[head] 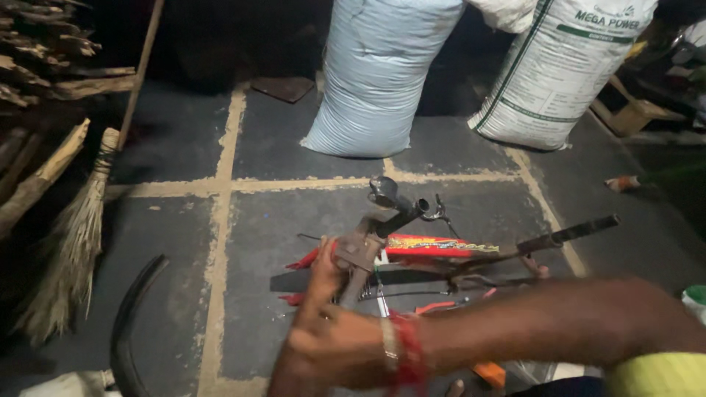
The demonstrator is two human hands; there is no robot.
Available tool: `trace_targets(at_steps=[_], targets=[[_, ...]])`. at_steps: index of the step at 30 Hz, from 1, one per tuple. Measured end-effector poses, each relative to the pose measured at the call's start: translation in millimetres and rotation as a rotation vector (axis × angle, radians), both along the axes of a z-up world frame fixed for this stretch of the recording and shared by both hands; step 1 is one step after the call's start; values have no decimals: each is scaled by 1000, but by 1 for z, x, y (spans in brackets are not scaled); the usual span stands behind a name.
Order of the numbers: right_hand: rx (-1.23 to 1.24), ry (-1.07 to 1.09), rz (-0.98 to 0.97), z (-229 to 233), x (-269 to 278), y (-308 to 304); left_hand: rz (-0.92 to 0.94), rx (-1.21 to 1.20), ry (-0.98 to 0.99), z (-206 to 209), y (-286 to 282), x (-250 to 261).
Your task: The person uses a pipe wrench and pliers to work on the head tube assembly of a red bicycle frame while sitting on the floor. They manipulate metal components and tighten parts by hand and with tools.
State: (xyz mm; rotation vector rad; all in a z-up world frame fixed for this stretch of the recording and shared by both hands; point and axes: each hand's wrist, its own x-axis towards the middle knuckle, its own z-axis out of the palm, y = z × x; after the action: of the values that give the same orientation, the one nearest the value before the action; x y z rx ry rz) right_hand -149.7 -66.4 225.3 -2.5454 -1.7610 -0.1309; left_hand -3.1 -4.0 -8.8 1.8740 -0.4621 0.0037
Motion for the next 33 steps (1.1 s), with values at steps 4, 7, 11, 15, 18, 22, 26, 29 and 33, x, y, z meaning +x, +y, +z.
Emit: trace_targets(at_steps=[4, 7, 11, 15, 18, 22, 26, 29, 33], targets=[[-83, 98, 12, -2, -43, -79, 46, 63, 140, 5, -2, -1], [49, 53, -198, 1, -67, -131, 44, 67, 153, -1, 1, 0], [53, 117, -614, -23, -92, -191, 54, 55, 108, -7, 0, 3], [76, 449, -670, -65, -73, -246, 42, 90, 185, -7, 1, 1], [313, 605, -734, -79, -55, -265, 25, 79, 193, -5, 6, 2], [355, 740, -1097, -93, -38, -272, 38, 77, 231, -1, 2, 3], [476, 689, -1164, -82, 13, -307, 31, 103, 284, 5, 4, 0], [58, 411, -1019, -65, 76, -318, 31, 71, 211, 8, 5, -3], [-598, -78, -800, -19, 156, -293, 36, 78, 204, 7, 3, -4]])
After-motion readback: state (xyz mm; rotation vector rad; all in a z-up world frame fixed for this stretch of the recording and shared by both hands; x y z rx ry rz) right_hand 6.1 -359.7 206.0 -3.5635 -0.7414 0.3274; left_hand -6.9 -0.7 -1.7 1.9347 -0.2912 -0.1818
